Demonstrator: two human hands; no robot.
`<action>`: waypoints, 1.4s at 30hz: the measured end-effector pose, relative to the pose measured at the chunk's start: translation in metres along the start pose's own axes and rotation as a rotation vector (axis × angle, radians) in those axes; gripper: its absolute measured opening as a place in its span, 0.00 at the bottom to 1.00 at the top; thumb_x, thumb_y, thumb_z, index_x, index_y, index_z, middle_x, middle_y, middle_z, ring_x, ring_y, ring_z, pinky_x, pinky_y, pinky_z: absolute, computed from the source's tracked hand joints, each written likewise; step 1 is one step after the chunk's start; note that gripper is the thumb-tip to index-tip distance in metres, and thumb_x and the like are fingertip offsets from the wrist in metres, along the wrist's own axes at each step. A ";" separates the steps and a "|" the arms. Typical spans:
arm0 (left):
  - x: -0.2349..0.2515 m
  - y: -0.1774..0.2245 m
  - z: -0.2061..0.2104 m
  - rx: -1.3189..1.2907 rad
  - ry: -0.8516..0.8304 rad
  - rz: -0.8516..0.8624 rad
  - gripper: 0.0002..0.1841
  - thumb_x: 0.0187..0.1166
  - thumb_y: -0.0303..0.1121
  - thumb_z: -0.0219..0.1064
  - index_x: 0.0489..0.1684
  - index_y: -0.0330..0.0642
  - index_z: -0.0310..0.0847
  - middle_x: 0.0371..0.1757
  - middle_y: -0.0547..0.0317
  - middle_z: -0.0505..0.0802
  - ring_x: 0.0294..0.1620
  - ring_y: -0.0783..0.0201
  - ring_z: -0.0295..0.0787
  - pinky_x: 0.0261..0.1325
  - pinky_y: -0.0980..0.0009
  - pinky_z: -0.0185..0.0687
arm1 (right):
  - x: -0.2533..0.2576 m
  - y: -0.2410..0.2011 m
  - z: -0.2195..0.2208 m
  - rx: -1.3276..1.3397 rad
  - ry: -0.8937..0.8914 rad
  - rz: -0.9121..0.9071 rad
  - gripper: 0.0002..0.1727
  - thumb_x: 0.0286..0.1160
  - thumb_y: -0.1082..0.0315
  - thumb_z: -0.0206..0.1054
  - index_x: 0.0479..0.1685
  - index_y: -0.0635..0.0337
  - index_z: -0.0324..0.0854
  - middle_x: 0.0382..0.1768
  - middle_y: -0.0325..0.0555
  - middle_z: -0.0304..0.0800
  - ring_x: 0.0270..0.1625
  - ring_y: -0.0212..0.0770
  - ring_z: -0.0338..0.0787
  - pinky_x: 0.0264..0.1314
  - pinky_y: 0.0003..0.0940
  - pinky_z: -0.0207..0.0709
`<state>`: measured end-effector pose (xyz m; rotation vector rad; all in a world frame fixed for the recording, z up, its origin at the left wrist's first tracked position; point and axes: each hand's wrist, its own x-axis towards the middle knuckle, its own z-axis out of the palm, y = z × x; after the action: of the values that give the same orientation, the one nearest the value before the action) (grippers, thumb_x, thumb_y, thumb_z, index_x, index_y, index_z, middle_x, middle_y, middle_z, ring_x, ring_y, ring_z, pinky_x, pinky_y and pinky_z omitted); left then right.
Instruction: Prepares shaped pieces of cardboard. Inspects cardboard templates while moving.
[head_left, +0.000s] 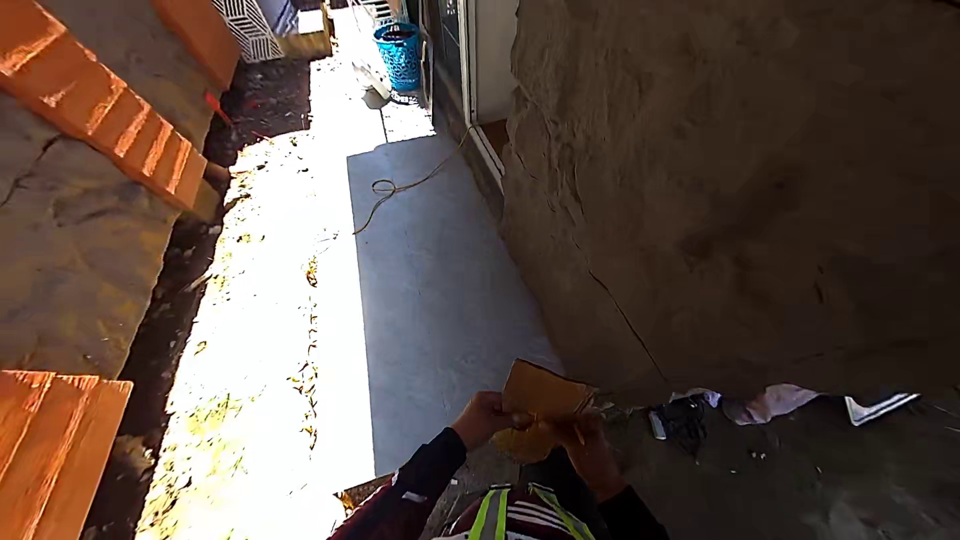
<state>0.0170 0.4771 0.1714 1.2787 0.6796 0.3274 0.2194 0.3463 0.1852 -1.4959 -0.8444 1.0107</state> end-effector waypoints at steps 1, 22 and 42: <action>0.019 0.008 -0.006 -0.025 0.018 -0.016 0.11 0.77 0.27 0.73 0.52 0.31 0.87 0.45 0.52 0.97 0.47 0.64 0.96 0.60 0.61 0.91 | 0.020 -0.005 0.001 0.045 0.003 0.029 0.29 0.60 0.68 0.84 0.64 0.65 0.81 0.53 0.45 0.96 0.57 0.38 0.95 0.65 0.38 0.90; 0.152 0.256 -0.131 -0.299 0.381 -0.029 0.08 0.79 0.30 0.73 0.48 0.35 0.89 0.38 0.56 0.96 0.40 0.65 0.94 0.52 0.63 0.91 | 0.340 -0.273 0.049 -0.126 -0.305 0.084 0.13 0.63 0.72 0.79 0.46 0.66 0.89 0.37 0.46 0.96 0.40 0.38 0.95 0.48 0.37 0.92; 0.178 0.432 -0.771 -0.040 0.968 0.040 0.13 0.79 0.26 0.71 0.58 0.32 0.85 0.49 0.49 0.96 0.48 0.60 0.95 0.54 0.59 0.94 | 0.761 -0.417 0.476 0.210 -0.057 -0.067 0.11 0.79 0.68 0.69 0.52 0.67 0.85 0.47 0.52 0.92 0.50 0.45 0.94 0.57 0.47 0.91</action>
<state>-0.2718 1.2906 0.4316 1.0509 1.4474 1.0152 0.0788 1.2866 0.4606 -1.2589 -0.7970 1.0623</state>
